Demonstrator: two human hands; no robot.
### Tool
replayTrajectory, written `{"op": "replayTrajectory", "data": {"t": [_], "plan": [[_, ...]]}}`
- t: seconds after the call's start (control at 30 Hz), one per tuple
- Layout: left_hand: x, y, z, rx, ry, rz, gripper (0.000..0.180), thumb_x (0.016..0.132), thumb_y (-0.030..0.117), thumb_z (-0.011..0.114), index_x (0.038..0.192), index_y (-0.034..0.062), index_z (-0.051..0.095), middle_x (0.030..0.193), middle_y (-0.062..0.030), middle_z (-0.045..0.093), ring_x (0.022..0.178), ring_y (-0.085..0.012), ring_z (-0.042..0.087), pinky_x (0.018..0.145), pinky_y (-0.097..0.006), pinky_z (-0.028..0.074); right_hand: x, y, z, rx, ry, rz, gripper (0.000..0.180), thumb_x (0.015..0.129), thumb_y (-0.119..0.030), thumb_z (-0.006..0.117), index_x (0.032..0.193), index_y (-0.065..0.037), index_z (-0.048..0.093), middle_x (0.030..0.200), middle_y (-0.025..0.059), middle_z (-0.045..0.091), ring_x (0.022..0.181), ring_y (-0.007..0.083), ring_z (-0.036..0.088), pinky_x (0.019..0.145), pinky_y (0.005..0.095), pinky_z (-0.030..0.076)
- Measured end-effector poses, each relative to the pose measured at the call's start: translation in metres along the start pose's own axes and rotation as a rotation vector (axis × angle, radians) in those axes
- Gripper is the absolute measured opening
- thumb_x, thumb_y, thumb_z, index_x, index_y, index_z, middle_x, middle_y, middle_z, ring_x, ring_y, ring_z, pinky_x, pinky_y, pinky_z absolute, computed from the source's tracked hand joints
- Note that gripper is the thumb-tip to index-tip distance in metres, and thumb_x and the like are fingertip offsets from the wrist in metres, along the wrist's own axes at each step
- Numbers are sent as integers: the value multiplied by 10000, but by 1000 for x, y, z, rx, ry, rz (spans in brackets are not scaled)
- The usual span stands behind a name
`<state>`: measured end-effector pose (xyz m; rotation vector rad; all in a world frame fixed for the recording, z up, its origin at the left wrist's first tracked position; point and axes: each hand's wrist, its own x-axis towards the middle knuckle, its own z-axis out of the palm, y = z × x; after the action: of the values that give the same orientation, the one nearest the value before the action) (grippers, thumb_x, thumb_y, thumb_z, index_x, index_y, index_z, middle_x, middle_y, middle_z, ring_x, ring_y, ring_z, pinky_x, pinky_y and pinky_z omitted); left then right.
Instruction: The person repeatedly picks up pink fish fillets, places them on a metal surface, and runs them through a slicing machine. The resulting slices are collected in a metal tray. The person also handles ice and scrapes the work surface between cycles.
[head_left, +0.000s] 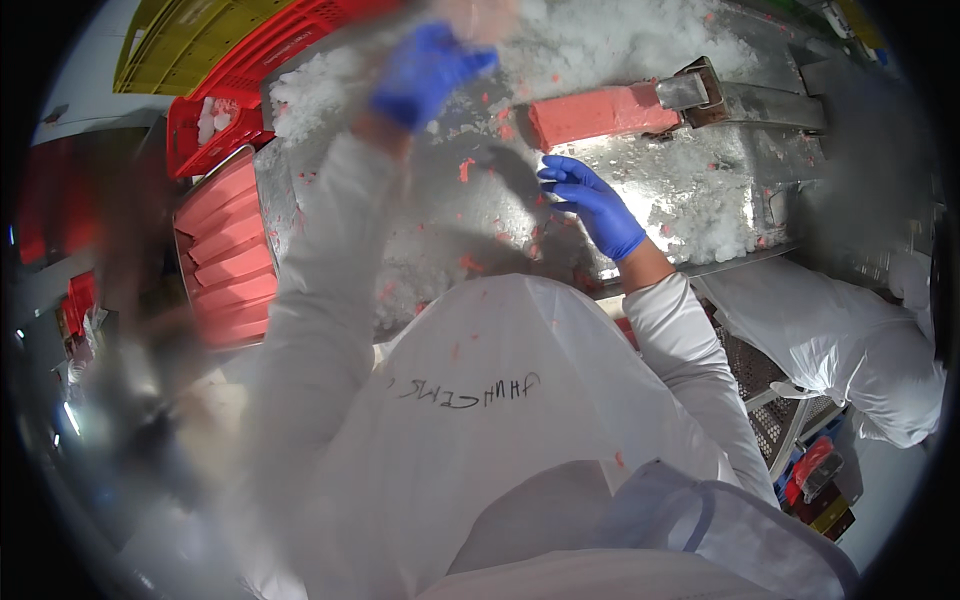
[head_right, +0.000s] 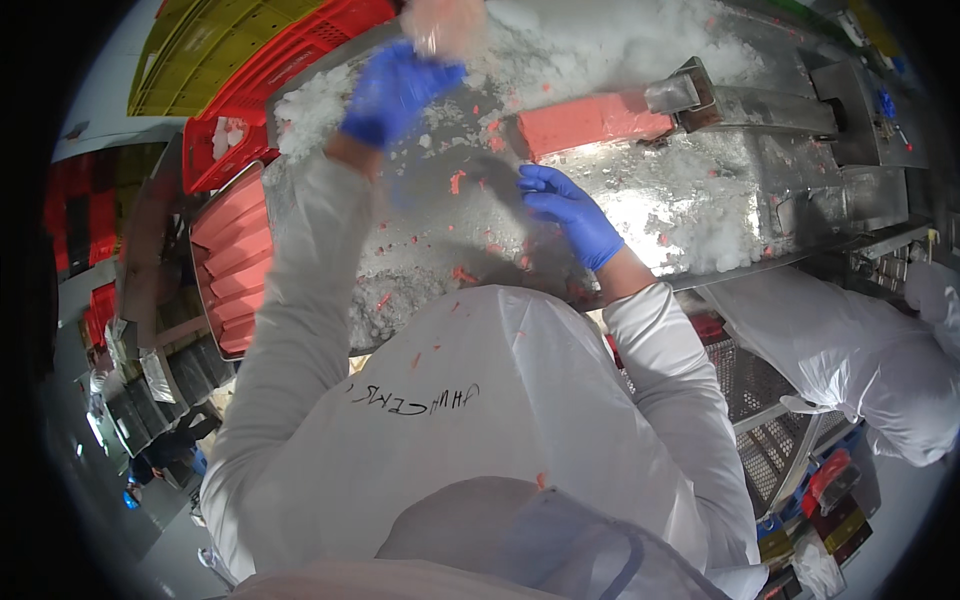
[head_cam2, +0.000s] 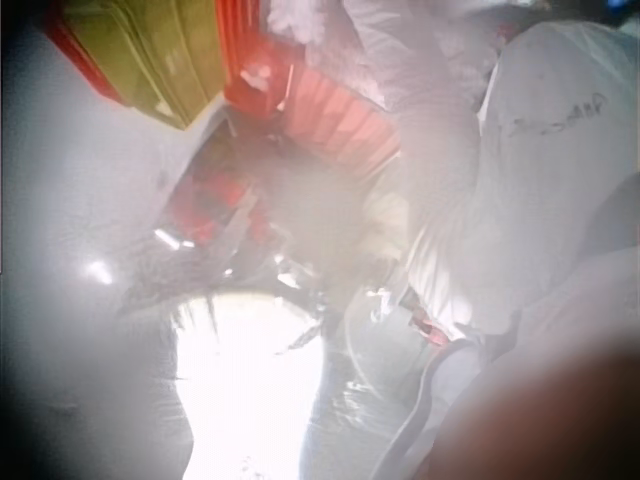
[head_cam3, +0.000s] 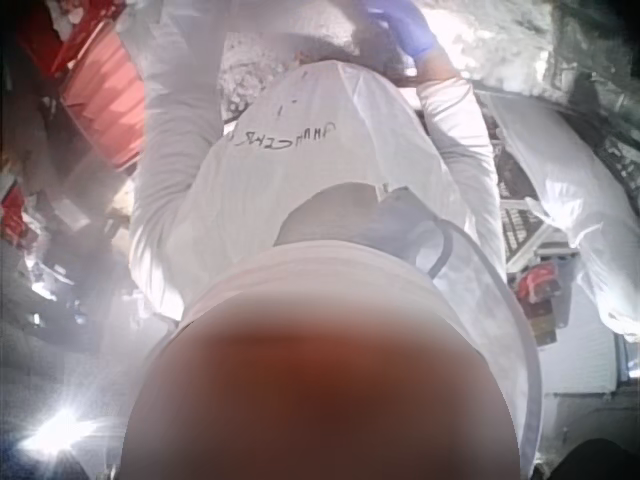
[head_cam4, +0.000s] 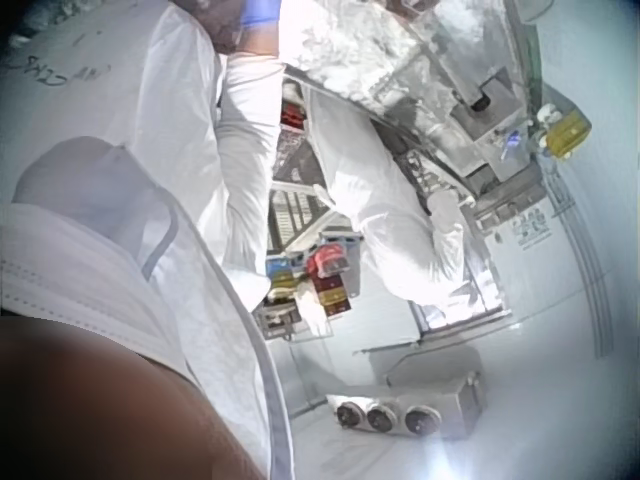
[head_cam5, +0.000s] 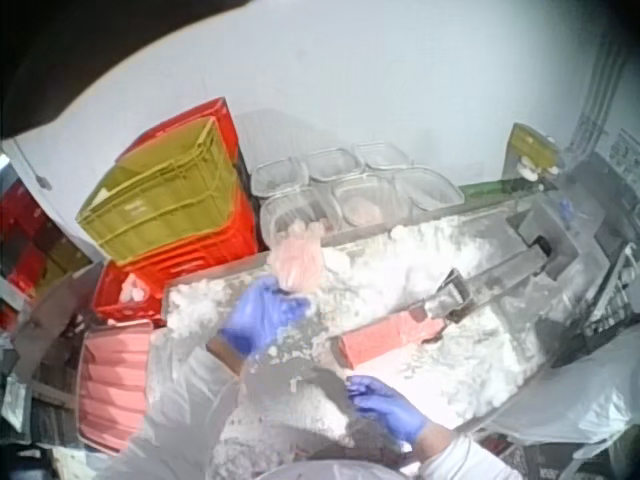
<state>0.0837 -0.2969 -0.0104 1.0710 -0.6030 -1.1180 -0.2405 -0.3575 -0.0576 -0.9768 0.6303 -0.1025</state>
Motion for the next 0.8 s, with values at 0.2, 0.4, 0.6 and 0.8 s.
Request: {"op": "replayTrajectory", "data": {"t": [0.2,0.4,0.6,0.8], "plan": [[120,-41,-9,257,39,-316,427,1017,323,666,1326,29,643,1184,-117,701,1105,-207,658,954,-341,526,21,43,-91,201,213,219,469,1005,-288,624,1430,-93,594,1250,41,692,1117,197,659,983,367,508],[138,-167,71,737,-249,-345,603,990,399,692,1441,24,554,1309,-127,667,1176,-265,659,1042,-362,509,51,62,-145,602,454,47,493,999,-273,657,1443,-88,546,1342,75,633,1216,265,610,1046,434,499],[129,-213,99,562,-264,-608,676,893,394,807,1371,-33,591,1230,-156,697,1100,-261,696,940,-374,564,93,65,-143,689,415,-85,513,891,-146,744,1373,-75,583,1300,72,647,1246,222,597,1084,400,444],[74,-214,101,130,-230,-857,638,790,282,839,1282,-60,619,1139,-188,698,966,-275,714,816,-398,595,84,74,-135,814,365,177,572,800,-108,676,1350,29,597,1309,162,664,1202,334,631,1091,454,475]]}}
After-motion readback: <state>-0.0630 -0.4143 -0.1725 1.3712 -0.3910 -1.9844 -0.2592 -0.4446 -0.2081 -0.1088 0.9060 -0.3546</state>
